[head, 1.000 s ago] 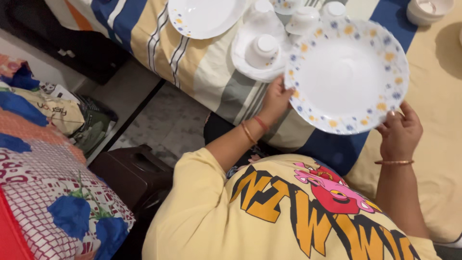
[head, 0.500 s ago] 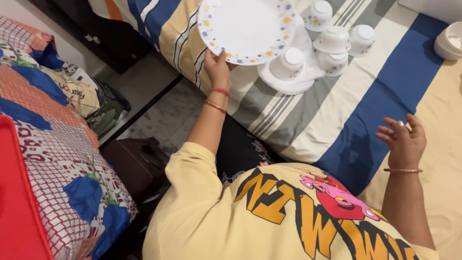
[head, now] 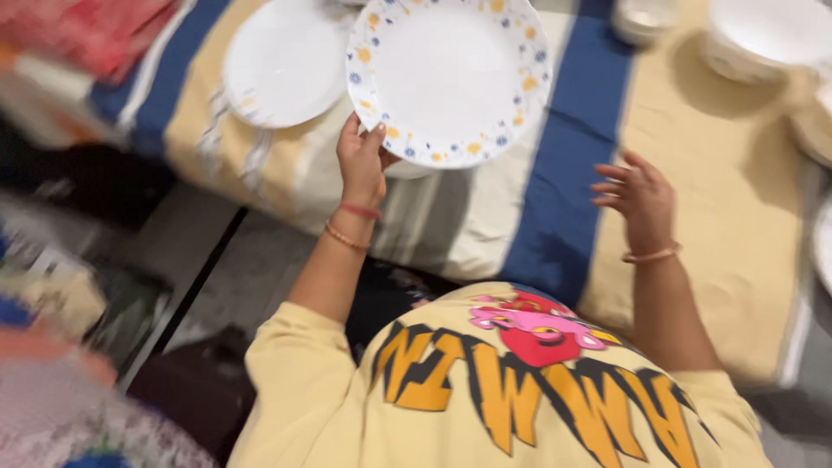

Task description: The person wipes several plates with a cloth and places them back on a table, then removes protective paper from a box.

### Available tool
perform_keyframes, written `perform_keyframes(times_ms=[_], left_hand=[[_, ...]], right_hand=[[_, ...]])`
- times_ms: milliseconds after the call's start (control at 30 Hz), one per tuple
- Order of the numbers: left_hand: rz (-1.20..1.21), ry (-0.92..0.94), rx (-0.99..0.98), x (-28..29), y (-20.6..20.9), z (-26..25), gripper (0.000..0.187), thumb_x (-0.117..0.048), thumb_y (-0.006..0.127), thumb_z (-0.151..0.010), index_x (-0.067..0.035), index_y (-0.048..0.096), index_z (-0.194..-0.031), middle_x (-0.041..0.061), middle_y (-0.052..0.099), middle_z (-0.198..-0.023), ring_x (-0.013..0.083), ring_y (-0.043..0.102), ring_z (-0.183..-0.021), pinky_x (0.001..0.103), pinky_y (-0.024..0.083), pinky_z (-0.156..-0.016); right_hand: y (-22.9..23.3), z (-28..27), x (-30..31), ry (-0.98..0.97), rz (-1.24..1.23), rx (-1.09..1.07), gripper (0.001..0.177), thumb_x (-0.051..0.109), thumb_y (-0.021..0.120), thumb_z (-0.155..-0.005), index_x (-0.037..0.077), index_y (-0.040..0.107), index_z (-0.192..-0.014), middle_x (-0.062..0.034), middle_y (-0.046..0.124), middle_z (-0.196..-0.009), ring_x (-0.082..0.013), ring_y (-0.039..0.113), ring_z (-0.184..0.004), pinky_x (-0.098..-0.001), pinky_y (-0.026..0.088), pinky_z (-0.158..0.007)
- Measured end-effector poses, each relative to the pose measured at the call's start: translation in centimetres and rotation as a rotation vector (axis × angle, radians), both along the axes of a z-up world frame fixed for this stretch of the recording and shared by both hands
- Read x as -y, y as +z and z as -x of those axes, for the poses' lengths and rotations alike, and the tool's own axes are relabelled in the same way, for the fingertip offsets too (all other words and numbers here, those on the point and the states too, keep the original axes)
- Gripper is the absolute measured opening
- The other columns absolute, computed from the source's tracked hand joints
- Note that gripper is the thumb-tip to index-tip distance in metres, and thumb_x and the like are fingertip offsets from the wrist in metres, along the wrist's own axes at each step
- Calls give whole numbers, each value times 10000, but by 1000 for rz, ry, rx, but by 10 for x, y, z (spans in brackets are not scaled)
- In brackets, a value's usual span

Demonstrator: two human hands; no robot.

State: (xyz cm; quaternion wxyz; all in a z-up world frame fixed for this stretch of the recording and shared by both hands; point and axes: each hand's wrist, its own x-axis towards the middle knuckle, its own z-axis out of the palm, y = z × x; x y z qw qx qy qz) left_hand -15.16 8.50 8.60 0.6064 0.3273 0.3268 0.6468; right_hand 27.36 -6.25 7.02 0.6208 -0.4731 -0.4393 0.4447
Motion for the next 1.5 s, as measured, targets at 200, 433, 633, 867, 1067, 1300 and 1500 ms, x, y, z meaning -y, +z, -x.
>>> perform_keyframes(times_ms=[200, 433, 633, 867, 1067, 1300, 1500], left_hand=[[50, -537, 19, 47, 9, -137, 432, -6, 536, -988, 29, 459, -1411, 175, 722, -1121, 250, 768, -899, 404, 688, -741], [66, -988, -62, 124, -16, -286, 466, -52, 547, -990, 10, 448, -1442, 166, 727, -1144, 252, 765, -950, 424, 665, -799], [7, -1473, -301, 142, -66, -362, 627, -300, 531, -1038, -170, 199, -1554, 89, 622, -1310, 183, 689, -1095, 398, 607, -913], [195, -1544, -258, 124, -126, -350, 520, -248, 485, -1062, -25, 365, -1517, 166, 646, -1237, 227, 697, -1013, 370, 598, -866], [65, -1541, -205, 129, -138, -343, 492, -151, 489, -1073, 25, 363, -1515, 170, 638, -1238, 231, 697, -1041, 340, 593, -896], [52, -1509, -205, 130, -141, -340, 465, -114, 499, -1064, 25, 393, -1495, 174, 644, -1225, 242, 700, -1042, 340, 595, -896], [43, -1490, -204, 130, -147, -337, 460, -119, 515, -1061, 15, 414, -1489, 166, 652, -1233, 222, 689, -1067, 341, 594, -914]], right_hand=[[24, -12, 78, -49, -107, -243, 644, 361, 492, -1119, -55, 354, -1591, -190, 687, -1169, -213, 722, -903, -335, 618, -721], [-13, -65, 217, -624, -155, -90, 422, 112, 532, -1055, -69, 495, -1434, -125, 655, -1297, -187, 658, -1140, -337, 544, -982], [-34, -117, 303, -934, -267, -220, 386, 76, 492, -1005, -78, 532, -1356, -131, 663, -1286, -220, 662, -1161, -359, 517, -1045], [-59, -190, 306, -1218, -275, -138, 348, 92, 522, -1016, -61, 537, -1328, -122, 637, -1283, -227, 637, -1148, -371, 517, -1008], [-75, -243, 286, -1248, -309, -166, 363, 116, 525, -1026, -37, 511, -1355, -123, 648, -1251, -249, 655, -1101, -405, 563, -920], [-79, -269, 254, -1277, -252, -245, 312, 148, 515, -1010, -16, 500, -1275, -160, 677, -1087, -252, 713, -798, -385, 603, -596], [-71, -275, 238, -1317, -183, -209, 289, 165, 495, -1002, -8, 517, -1231, -148, 701, -1037, -218, 697, -722, -347, 588, -575]])
